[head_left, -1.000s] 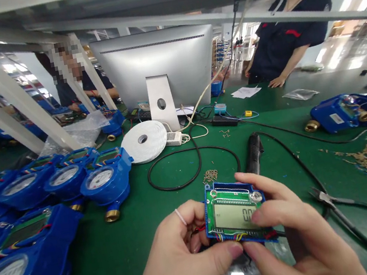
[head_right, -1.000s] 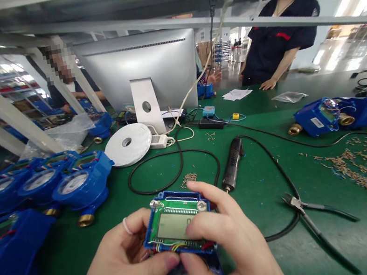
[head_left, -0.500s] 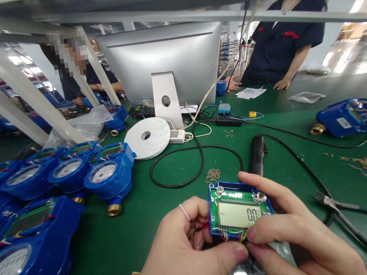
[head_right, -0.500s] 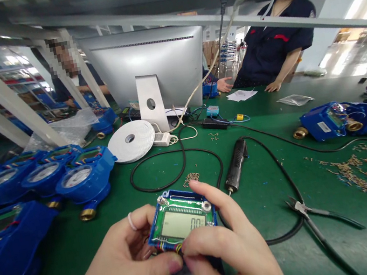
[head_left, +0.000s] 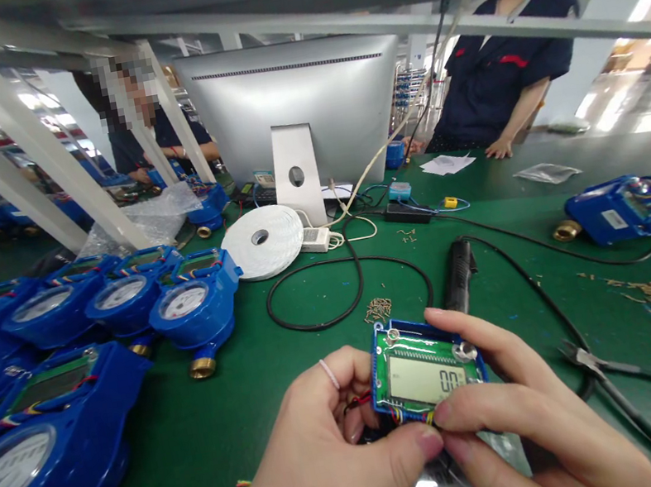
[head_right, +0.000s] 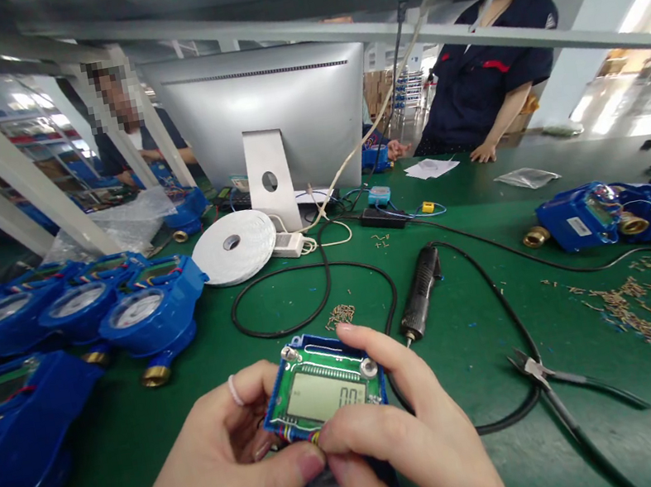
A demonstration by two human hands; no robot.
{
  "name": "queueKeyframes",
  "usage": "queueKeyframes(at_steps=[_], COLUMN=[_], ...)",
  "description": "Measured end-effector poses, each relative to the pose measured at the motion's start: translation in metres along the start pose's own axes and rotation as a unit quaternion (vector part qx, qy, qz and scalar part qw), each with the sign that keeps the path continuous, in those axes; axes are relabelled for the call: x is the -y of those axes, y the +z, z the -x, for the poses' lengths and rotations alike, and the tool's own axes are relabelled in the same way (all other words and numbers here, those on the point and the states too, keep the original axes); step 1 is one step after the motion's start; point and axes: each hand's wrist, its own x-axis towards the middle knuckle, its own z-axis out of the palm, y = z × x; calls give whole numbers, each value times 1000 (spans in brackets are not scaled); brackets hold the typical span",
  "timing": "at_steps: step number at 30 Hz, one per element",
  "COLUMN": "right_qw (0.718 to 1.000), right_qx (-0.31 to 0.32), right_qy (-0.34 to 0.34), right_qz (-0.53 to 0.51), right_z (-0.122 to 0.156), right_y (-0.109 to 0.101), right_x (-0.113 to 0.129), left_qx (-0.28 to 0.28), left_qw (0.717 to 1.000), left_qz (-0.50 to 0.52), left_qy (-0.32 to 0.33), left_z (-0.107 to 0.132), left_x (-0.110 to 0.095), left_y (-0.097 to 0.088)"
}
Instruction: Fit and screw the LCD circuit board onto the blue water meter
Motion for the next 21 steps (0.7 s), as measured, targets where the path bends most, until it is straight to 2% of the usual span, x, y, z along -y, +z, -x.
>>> queueKeyframes(at_steps=[3, 8, 13, 21], right_qw=[1000, 996, 999, 999], right_qx=[2, -9, -2, -20], right_qy=[8, 68, 38, 20], right_qz=[-13, -61, -34, -18], right_z=[1, 3, 3, -1], right_y=[0, 1, -3, -6], right_x=[0, -1, -2, -1], left_qx=[-5, -32, -36, -12], left_qw=[1000, 999, 999, 1000], left_qz=[13, -12, -34, 4], left_qy=[-5, -7, -3, -13], left_z=[-1, -1, -1, -1], left_x=[-2, 2, 3, -2], left_y=[2, -2, -6, -6])
